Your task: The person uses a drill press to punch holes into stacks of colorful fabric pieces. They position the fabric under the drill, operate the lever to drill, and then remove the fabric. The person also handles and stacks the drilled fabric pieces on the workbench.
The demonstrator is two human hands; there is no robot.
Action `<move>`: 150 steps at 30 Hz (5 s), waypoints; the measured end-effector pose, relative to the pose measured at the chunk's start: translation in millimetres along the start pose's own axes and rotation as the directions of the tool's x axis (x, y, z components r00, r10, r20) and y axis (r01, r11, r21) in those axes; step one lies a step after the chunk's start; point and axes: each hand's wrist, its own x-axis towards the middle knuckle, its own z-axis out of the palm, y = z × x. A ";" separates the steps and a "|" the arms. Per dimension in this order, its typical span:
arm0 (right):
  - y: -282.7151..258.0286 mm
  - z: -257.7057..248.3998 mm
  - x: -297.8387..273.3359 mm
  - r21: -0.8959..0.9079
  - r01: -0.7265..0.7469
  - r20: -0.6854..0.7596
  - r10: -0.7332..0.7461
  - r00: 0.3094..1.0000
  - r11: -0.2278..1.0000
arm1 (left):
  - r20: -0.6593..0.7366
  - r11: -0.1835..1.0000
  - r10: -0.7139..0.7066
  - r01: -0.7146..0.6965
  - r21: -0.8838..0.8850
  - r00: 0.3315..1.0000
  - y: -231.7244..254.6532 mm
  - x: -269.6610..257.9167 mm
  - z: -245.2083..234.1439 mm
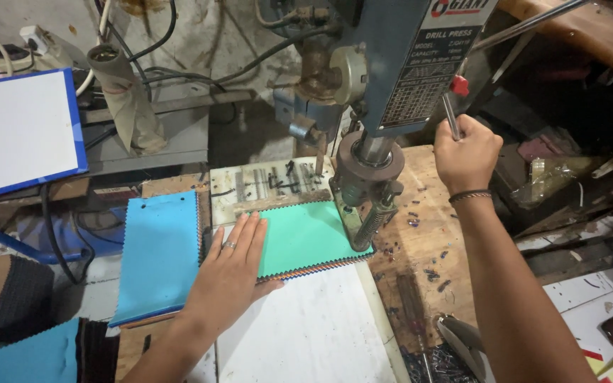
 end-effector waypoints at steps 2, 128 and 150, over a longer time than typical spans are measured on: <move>4.6 4.4 1.2 -0.014 0.028 -0.032 -0.028 0.999 1.000 | -0.014 0.999 -0.006 0.005 -0.038 1.000 0.2 -0.3 -0.3; -153.6 -212.7 -215.8 0.503 0.307 0.187 -0.449 0.874 0.808 | 0.922 0.381 0.171 0.840 -0.388 0.348 63.9 24.0 -180.4; -157.8 -207.2 -240.2 0.460 0.353 0.236 -0.496 0.836 0.815 | 0.792 -0.277 -0.086 0.749 -0.602 0.605 84.8 -16.6 -103.8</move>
